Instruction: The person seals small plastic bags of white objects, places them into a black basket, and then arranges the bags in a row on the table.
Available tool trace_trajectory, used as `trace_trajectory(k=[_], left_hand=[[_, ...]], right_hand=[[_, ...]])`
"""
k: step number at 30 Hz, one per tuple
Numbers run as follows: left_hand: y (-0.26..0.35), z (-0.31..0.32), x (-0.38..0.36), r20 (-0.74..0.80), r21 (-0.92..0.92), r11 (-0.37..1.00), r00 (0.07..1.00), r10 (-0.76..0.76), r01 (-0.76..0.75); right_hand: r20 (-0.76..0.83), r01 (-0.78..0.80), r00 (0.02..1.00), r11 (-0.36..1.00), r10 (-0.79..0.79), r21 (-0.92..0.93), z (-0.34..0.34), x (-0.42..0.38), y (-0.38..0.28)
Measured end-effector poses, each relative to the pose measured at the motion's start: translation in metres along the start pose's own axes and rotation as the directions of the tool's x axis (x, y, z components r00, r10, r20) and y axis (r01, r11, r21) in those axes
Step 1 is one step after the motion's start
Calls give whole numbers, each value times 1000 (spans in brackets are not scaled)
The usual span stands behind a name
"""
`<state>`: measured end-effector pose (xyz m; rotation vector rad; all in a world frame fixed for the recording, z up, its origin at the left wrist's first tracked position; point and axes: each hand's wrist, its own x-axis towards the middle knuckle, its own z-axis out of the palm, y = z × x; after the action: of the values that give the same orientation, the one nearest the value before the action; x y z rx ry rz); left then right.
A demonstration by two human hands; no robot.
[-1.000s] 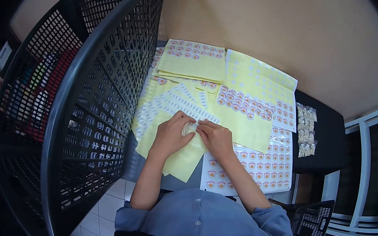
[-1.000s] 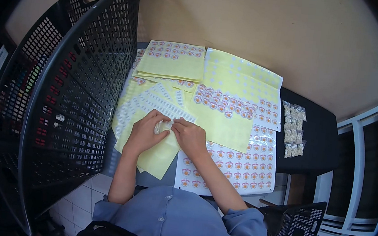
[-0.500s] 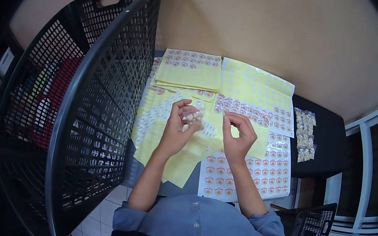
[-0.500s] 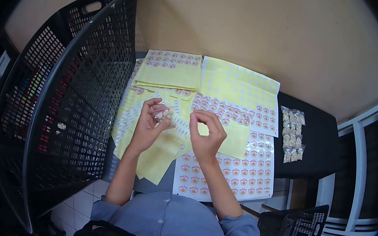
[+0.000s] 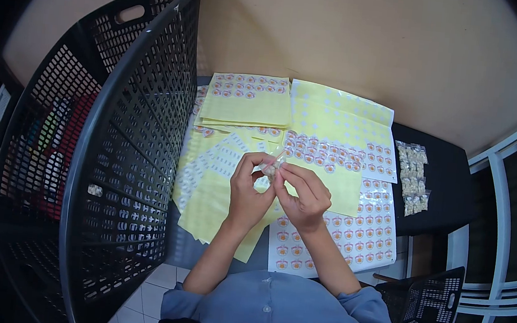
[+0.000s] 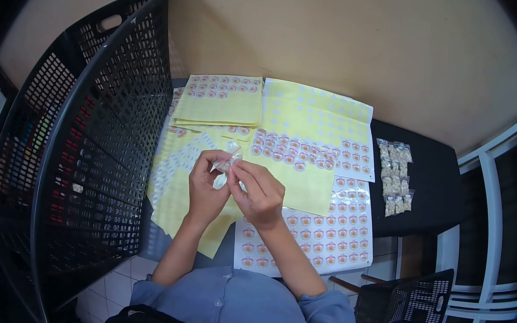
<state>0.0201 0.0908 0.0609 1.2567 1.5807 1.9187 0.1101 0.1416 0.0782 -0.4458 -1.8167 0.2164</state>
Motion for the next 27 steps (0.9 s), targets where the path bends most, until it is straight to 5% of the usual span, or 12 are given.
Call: trace_trajectory(k=[12,22,25,27], left_hand=[[6,2,0,-2,167,981,995,98,-97],[9,4,-1,-15,121,992,1000,27,-25],[5,7,-4,-2,-29,999,999,-41,41],[6,7,-5,46,-307,936,985,-164,171]], right_hand=[[42,-1,999,1000,0,14,1,1,3],[193,-48,979,995,65,-93,-9,-4,0],[232,-64,969,991,89,-114,-14,-6,1],[251,-79,962,991,104,-110,-17,-5,0]])
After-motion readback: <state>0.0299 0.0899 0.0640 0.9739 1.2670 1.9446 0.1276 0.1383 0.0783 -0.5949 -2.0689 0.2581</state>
